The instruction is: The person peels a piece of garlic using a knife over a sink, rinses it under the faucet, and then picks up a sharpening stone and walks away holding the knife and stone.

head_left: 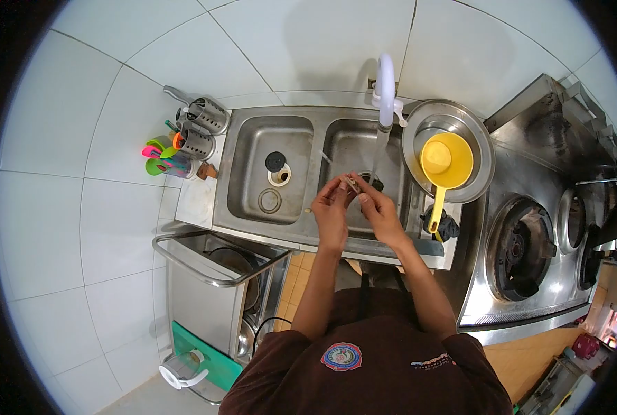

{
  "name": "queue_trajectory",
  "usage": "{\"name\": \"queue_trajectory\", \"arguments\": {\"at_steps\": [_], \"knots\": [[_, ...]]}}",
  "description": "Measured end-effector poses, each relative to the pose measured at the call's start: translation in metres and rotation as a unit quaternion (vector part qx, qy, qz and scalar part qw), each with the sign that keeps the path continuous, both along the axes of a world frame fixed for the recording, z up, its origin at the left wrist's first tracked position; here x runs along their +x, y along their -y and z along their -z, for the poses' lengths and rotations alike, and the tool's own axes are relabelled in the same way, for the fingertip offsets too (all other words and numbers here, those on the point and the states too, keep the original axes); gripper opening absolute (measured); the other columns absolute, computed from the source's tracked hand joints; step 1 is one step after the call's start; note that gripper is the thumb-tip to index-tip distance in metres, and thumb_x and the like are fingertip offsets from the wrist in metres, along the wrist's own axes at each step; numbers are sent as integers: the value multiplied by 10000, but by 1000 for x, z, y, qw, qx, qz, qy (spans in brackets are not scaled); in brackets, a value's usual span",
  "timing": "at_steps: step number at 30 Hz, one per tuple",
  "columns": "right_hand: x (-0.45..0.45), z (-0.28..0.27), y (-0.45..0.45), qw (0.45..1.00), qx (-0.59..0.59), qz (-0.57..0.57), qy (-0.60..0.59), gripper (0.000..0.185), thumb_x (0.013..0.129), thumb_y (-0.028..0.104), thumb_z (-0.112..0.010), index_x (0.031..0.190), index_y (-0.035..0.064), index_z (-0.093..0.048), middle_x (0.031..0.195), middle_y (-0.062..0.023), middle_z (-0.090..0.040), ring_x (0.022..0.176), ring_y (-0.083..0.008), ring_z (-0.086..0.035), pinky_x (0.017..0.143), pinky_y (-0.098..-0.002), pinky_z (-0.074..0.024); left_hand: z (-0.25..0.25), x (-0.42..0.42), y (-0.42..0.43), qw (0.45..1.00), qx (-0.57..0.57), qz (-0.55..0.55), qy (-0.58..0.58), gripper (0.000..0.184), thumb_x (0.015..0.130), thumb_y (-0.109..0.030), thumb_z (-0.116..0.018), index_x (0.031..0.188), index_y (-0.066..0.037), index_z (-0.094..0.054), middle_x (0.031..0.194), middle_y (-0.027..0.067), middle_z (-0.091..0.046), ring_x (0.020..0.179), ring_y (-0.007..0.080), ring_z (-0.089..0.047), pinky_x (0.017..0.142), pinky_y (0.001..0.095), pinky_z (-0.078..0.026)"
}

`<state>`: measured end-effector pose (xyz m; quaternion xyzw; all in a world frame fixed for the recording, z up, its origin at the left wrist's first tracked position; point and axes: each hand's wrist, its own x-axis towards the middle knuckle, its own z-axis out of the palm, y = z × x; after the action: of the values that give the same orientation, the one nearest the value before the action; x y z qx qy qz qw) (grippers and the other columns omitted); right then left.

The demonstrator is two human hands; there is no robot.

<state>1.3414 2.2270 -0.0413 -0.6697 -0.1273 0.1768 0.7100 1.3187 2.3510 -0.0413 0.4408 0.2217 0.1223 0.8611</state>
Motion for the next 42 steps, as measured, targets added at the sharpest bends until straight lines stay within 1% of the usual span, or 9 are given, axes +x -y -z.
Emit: {"name": "queue_trajectory", "arguments": {"at_steps": [3, 5, 8, 14, 20, 23, 26, 32, 42], "knots": [[0, -6, 0, 994, -91, 7, 57, 458, 1017, 369, -501, 1419, 150, -514, 1077, -124, -707, 940, -188, -682, 794, -318, -492, 3, -3, 0, 1000, 2, 0, -7, 267, 975, -71, -582, 1211, 52, -603, 1116, 102, -656, 1011, 174, -641, 898, 326, -522], [-1, -15, 0, 989, -142, 2, 44, 438, 1008, 382, -512, 1401, 189, -538, 1191, -162, -676, 1070, -221, -673, 872, -341, -486, 6, -3, 1, 999, 36, -6, -14, 260, 974, -50, -574, 1211, 51, -605, 1120, 98, -655, 1017, 169, -635, 897, 315, -513], [-3, -18, -3, 982, -185, 30, 3, 415, 991, 426, -532, 1362, 245, -582, 1087, -165, -706, 933, -153, -689, 827, -312, -492, -1, -1, 4, 987, 157, -4, -29, 248, 977, -39, -564, 1203, 55, -608, 1126, 97, -659, 1019, 162, -629, 909, 302, -498], [-11, 1, -19, 989, -62, 134, -16, 478, 997, 450, -530, 1367, 150, -575, 778, -6, -682, 653, -98, -531, 663, -258, -464, 4, 7, 10, 952, 306, -24, 14, 221, 959, 17, -558, 1164, 66, -625, 1075, 112, -679, 981, 154, -642, 875, 292, -508], [-15, 13, -27, 965, 79, 185, -167, 478, 1010, 479, -497, 881, 48, -659, 562, 58, -401, 500, -32, -346, 447, -235, -246, 1, 7, 6, 872, 487, -19, 38, 192, 946, -24, -616, 1123, 33, -663, 1014, 94, -708, 935, 151, -664, 826, 282, -525], [-11, 8, -21, 944, 135, 160, -255, 473, 1015, 489, -484, 765, 92, -543, 557, 55, -400, 481, -41, -337, 426, -250, -246, 1, 5, 3, 937, 350, 13, 21, 196, 948, -44, -625, 1120, 42, -663, 1010, 93, -705, 920, 169, -670, 845, 288, -526], [-8, 2, -15, 966, 83, 92, -226, 511, 1021, 532, -425, 982, 65, -627, 572, 71, -347, 498, -34, -273, 450, -224, -215, 7, 4, -6, 981, 190, 39, 17, 222, 958, -79, -625, 1132, 57, -651, 1043, 102, -693, 942, 173, -661, 886, 297, -527], [-6, -2, -11, 988, 64, 66, -124, 571, 1044, 471, -408, 1357, 16, -550, 609, 75, -359, 532, -33, -289, 481, -212, -235, 4, 3, -11, 998, -27, 42, 42, 283, 980, -101, -590, 1226, 39, -585, 1088, 95, -654, 987, 181, -642, 937, 334, -535], [2, 0, 0, 999, -8, 27, -35, 445, 1045, 323, -470, 1393, 53, -531, 675, 59, -388, 613, -47, -359, 561, -230, -330, 8, 1, -14, 995, -93, 33, 22, 282, 974, -80, -587, 1235, 27, -574, 1148, 105, -633, 1027, 200, -633, 962, 371, -538]]}}
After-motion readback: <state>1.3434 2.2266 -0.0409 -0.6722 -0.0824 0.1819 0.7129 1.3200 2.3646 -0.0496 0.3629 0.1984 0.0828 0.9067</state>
